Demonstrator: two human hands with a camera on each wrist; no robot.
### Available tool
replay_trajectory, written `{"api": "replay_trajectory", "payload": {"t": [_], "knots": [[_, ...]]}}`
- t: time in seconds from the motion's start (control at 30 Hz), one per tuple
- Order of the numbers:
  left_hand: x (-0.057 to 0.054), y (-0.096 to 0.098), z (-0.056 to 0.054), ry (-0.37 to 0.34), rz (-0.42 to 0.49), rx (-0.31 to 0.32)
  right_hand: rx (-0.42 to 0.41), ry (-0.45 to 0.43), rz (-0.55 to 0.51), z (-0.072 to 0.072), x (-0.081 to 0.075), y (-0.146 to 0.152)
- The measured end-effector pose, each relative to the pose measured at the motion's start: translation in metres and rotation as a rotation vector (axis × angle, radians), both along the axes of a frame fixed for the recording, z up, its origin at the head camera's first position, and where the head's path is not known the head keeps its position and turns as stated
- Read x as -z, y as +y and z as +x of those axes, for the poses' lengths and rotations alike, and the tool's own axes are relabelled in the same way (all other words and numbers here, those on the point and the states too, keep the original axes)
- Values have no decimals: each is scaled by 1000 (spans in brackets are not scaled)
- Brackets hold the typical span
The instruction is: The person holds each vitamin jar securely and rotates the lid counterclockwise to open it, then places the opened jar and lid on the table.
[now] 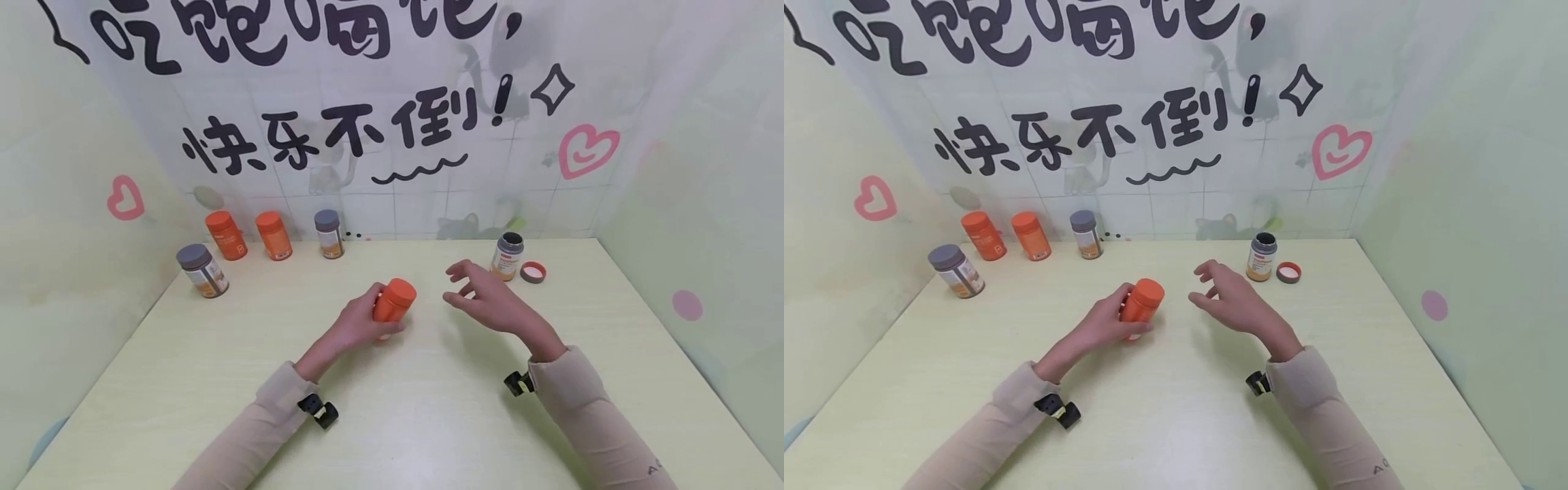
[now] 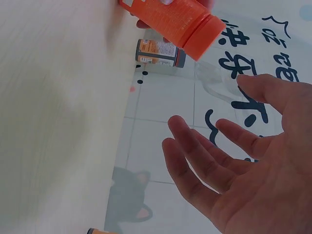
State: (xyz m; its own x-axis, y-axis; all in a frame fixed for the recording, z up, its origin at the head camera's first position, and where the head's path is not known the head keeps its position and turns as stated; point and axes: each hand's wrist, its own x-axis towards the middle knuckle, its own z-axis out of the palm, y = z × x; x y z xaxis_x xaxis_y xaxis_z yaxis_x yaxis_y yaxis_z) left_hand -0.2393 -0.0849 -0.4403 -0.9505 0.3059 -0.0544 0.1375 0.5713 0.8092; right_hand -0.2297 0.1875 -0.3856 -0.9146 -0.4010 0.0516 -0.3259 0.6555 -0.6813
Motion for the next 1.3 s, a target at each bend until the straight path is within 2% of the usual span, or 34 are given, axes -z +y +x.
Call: {"api": "replay_trajectory", "payload": {"t": [0.27,0.57,0.73,0.97,1.17,1.3], "knots": [[-2,20,7,-5,2,83,-33,-55,26,-1,8,-8],[4,36,9,25,4,190,-16,-83,102,-1,15,-16],[4,41,12,50,-4,208,0,-81,143,0,16,-19],[1,44,14,41,-6,219,54,-34,231,2,18,-25],[1,45,12,67,-26,251,57,-2,291,2,22,-26],[2,45,12,32,-23,258,69,-19,286,2,24,-26]]}}
